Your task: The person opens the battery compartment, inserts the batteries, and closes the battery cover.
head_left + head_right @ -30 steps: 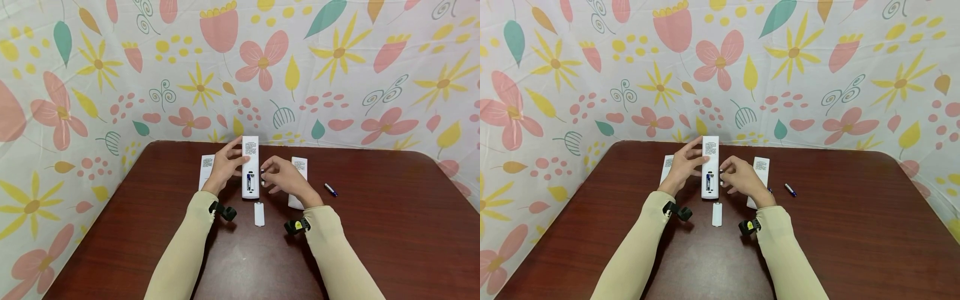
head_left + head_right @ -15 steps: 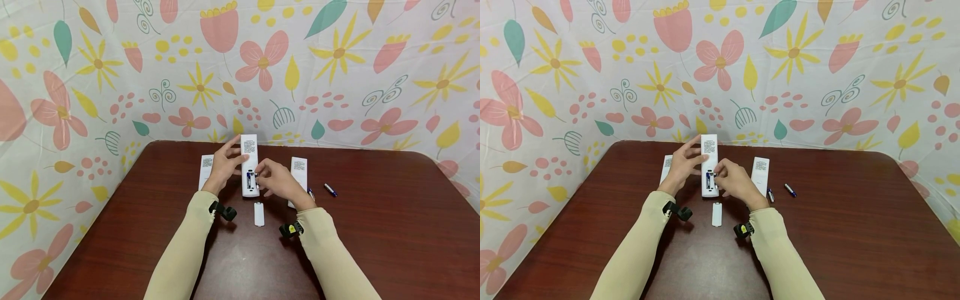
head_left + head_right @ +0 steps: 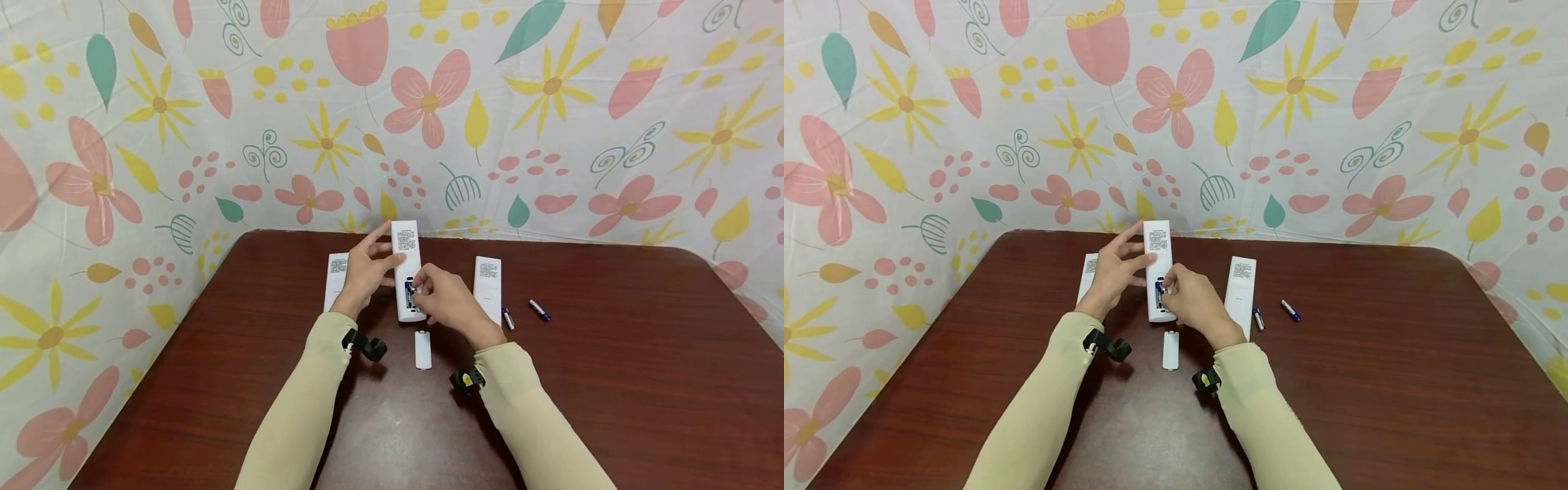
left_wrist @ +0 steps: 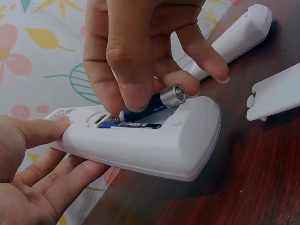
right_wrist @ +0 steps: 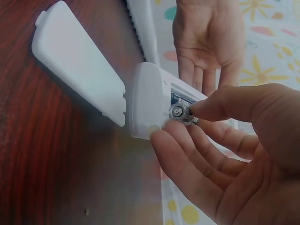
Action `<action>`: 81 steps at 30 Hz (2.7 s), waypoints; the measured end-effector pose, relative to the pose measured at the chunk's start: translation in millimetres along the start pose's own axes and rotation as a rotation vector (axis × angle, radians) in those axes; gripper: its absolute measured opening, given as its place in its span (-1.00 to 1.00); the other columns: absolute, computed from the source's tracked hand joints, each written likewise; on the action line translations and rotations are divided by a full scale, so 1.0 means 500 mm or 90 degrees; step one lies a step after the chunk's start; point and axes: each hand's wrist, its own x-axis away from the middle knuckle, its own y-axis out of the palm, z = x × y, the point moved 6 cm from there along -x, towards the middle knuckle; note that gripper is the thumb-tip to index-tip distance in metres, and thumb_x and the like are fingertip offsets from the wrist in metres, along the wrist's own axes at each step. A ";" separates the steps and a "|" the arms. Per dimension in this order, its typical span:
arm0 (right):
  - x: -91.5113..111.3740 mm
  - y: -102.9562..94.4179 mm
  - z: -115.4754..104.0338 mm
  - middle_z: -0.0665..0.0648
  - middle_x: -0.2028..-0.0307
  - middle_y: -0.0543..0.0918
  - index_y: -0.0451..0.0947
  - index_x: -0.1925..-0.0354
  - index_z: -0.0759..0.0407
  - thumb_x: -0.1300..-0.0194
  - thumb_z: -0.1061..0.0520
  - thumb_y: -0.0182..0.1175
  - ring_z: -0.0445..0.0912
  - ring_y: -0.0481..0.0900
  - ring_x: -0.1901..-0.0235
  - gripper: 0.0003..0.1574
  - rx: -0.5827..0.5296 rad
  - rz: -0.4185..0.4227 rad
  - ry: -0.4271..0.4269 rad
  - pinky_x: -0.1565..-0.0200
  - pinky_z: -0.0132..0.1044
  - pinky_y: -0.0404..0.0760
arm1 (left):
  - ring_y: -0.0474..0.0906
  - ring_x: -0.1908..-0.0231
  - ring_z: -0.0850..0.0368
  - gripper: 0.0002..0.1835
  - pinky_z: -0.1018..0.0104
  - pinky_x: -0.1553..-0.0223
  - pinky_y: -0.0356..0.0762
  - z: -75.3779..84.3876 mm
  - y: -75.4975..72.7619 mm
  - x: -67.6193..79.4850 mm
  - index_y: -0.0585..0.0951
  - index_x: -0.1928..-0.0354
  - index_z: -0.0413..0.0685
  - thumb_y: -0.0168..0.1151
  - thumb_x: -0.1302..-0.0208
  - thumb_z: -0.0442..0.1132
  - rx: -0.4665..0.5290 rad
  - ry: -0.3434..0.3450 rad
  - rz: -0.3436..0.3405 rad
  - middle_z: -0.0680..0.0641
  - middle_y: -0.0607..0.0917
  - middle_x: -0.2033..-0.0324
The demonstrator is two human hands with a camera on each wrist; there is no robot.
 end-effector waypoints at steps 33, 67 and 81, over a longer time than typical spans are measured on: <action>-0.004 -0.015 0.000 0.08 0.21 0.65 0.67 0.00 0.19 -0.30 0.27 0.52 -0.06 0.63 0.22 -0.67 0.075 -0.057 -0.109 0.09 -0.10 0.65 | 0.77 0.19 -0.14 -0.25 0.03 0.37 0.81 -0.001 -0.006 -0.003 0.54 -0.49 0.46 0.47 -0.38 -0.38 0.022 -0.001 0.012 -0.15 0.69 -0.09; -0.008 -0.019 0.028 0.27 -0.14 0.59 0.01 -0.72 -0.12 -0.33 0.30 0.50 0.06 0.75 0.04 0.26 -0.120 -0.037 -0.077 0.18 -0.08 0.81 | 0.77 0.16 -0.13 -0.24 0.05 0.38 0.81 0.010 -0.011 -0.007 0.47 -0.57 0.23 0.45 -0.40 -0.40 0.051 0.010 -0.020 -0.18 0.71 -0.12; -0.012 -0.017 0.024 0.29 -0.11 0.58 0.02 -0.72 -0.07 -0.34 0.34 0.46 0.06 0.76 0.08 0.23 -0.114 -0.023 -0.090 0.22 -0.04 0.81 | 0.77 0.18 -0.12 -0.24 0.05 0.39 0.81 0.018 -0.011 -0.005 0.49 -0.55 0.29 0.45 -0.39 -0.40 0.057 0.009 -0.018 -0.17 0.71 -0.11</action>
